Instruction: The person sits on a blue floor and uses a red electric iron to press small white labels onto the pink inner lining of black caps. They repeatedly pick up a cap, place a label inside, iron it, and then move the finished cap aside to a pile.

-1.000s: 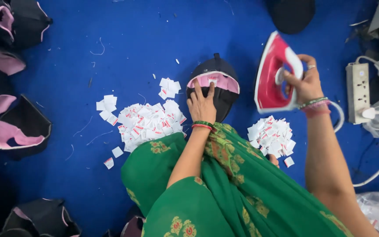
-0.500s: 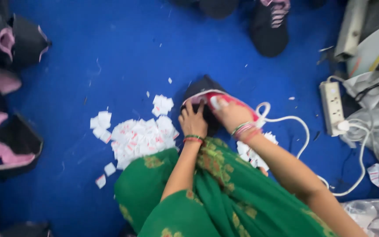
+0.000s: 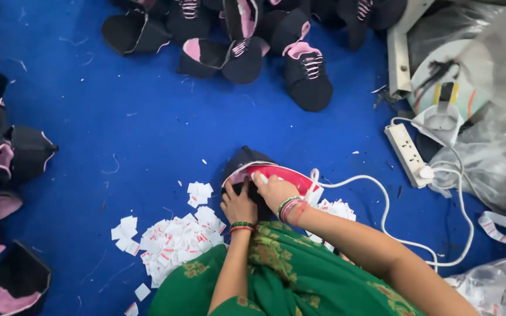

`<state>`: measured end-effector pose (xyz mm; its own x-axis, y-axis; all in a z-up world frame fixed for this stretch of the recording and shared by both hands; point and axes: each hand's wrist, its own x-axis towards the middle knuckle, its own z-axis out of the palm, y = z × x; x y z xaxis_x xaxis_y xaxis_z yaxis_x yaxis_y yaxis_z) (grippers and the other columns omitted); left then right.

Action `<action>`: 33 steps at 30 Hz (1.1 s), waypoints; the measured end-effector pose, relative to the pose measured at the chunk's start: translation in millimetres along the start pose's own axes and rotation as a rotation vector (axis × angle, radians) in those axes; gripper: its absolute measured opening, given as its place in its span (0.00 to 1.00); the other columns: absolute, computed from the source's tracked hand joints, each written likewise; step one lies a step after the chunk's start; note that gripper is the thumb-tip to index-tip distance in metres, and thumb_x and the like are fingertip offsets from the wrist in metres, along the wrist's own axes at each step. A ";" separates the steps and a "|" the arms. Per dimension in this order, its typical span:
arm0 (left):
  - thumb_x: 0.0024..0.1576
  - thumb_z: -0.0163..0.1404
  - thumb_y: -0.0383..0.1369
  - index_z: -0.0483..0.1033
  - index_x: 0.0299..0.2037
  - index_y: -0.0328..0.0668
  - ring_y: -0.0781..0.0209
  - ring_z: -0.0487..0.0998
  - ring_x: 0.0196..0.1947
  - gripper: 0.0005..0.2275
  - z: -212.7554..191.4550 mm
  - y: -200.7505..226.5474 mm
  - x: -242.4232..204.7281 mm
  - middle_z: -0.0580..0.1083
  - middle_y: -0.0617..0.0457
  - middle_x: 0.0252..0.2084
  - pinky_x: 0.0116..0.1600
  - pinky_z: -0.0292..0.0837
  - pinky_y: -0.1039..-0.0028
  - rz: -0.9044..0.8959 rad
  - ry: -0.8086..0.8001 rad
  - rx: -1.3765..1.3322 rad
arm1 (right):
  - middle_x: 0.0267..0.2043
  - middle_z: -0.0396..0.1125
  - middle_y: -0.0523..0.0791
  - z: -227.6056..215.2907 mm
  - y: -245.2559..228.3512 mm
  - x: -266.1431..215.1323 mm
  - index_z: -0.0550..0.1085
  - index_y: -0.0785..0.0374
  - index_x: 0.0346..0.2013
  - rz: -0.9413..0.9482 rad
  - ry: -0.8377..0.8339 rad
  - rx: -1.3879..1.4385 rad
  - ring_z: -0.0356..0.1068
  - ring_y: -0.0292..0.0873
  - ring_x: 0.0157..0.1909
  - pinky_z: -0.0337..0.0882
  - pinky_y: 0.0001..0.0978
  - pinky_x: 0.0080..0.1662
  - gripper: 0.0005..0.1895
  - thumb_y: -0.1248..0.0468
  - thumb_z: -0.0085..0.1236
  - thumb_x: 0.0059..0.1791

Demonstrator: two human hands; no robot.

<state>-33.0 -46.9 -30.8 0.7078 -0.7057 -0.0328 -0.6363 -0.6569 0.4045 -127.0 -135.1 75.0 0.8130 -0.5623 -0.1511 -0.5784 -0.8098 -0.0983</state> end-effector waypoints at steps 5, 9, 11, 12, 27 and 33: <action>0.55 0.49 0.36 0.69 0.66 0.74 0.40 0.67 0.59 0.26 2.2 -0.6 1.1 0.55 0.43 0.73 0.58 0.63 0.50 -0.007 -0.011 -0.007 | 0.35 0.70 0.55 6.4 10.3 -4.5 0.62 0.55 0.64 -0.001 -0.007 -0.016 0.76 0.57 0.33 0.75 0.49 0.28 0.23 0.56 0.48 0.54; 0.55 0.49 0.35 0.70 0.65 0.75 0.40 0.67 0.58 0.25 0.4 0.7 1.4 0.55 0.43 0.73 0.57 0.63 0.50 -0.008 -0.012 -0.009 | 0.36 0.70 0.57 -24.0 9.4 -2.9 0.60 0.57 0.66 0.026 -0.053 0.095 0.75 0.60 0.31 0.74 0.50 0.29 0.28 0.52 0.49 0.54; 0.54 0.49 0.36 0.70 0.64 0.74 0.40 0.68 0.57 0.25 0.2 -0.9 0.7 0.55 0.43 0.73 0.57 0.63 0.51 -0.006 -0.019 0.002 | 0.36 0.70 0.57 -12.5 6.2 2.1 0.60 0.56 0.66 0.015 -0.069 0.069 0.75 0.61 0.31 0.74 0.51 0.29 0.27 0.53 0.49 0.54; 0.54 0.49 0.36 0.70 0.64 0.73 0.41 0.68 0.56 0.25 0.1 -0.3 0.3 0.55 0.43 0.73 0.57 0.63 0.51 0.002 -0.020 0.014 | 0.36 0.70 0.57 -7.6 5.5 4.1 0.61 0.56 0.66 0.005 -0.079 0.041 0.75 0.61 0.31 0.74 0.52 0.28 0.26 0.53 0.49 0.54; 0.52 0.51 0.32 0.73 0.62 0.61 0.43 0.72 0.53 0.24 -22.1 0.5 -0.8 0.63 0.43 0.66 0.50 0.71 0.54 0.068 0.025 0.031 | 0.35 0.70 0.58 -1.7 -4.4 0.0 0.60 0.56 0.65 0.011 -0.044 -0.012 0.75 0.61 0.29 0.74 0.51 0.27 0.25 0.55 0.47 0.54; 0.46 0.54 0.32 0.77 0.56 0.57 0.39 0.73 0.52 0.23 -33.0 -1.2 -0.1 0.62 0.44 0.65 0.50 0.72 0.52 0.081 0.013 -0.079 | 0.34 0.70 0.57 3.6 10.3 -8.0 0.61 0.55 0.65 -0.020 -0.018 0.017 0.75 0.61 0.28 0.74 0.51 0.28 0.26 0.53 0.49 0.54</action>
<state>-22.3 -37.4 -1.2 0.6591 -0.7519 0.0143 -0.6657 -0.5745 0.4763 -139.7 -138.4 71.7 0.8229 -0.5431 -0.1670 -0.5636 -0.8175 -0.1183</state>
